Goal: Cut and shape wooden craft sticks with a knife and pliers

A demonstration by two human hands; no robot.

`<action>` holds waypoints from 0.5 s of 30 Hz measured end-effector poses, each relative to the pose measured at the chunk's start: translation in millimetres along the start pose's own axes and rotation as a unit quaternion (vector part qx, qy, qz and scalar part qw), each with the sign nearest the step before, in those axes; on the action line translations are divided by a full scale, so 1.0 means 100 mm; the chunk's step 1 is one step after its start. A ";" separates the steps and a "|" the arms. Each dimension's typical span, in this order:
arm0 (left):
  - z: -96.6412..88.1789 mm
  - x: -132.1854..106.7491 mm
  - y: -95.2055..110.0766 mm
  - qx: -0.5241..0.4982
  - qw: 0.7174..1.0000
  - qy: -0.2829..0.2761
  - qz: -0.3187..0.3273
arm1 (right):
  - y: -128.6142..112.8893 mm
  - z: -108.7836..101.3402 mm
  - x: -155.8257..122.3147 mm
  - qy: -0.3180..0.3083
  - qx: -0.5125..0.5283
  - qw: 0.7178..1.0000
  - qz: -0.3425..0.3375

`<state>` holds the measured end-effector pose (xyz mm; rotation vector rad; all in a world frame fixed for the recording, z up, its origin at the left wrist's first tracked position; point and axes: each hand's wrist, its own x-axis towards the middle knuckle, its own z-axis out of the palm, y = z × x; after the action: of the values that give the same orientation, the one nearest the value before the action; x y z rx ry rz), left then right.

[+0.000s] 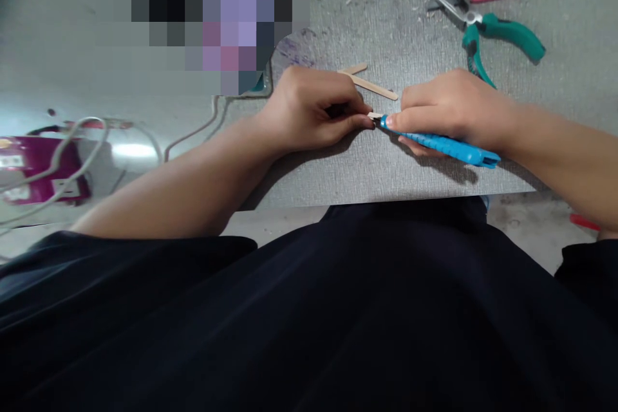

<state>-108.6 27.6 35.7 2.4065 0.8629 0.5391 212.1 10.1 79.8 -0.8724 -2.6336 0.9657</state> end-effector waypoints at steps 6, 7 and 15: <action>0.00 0.02 0.02 -0.004 1.000 0.004 -0.011 | 0.05 0.03 -0.02 -0.006 0.046 0.999 0.018; 0.00 0.02 0.02 -0.003 1.000 0.004 -0.010 | 0.05 0.04 -0.02 -0.005 0.051 0.998 0.020; 0.02 0.02 -0.01 -0.005 1.000 0.004 -0.008 | -0.05 -0.02 0.02 -0.023 0.147 0.987 0.067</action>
<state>-106.7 29.0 33.9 2.3882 0.8794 0.5471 208.8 9.3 84.8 -0.9705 -2.4047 1.3812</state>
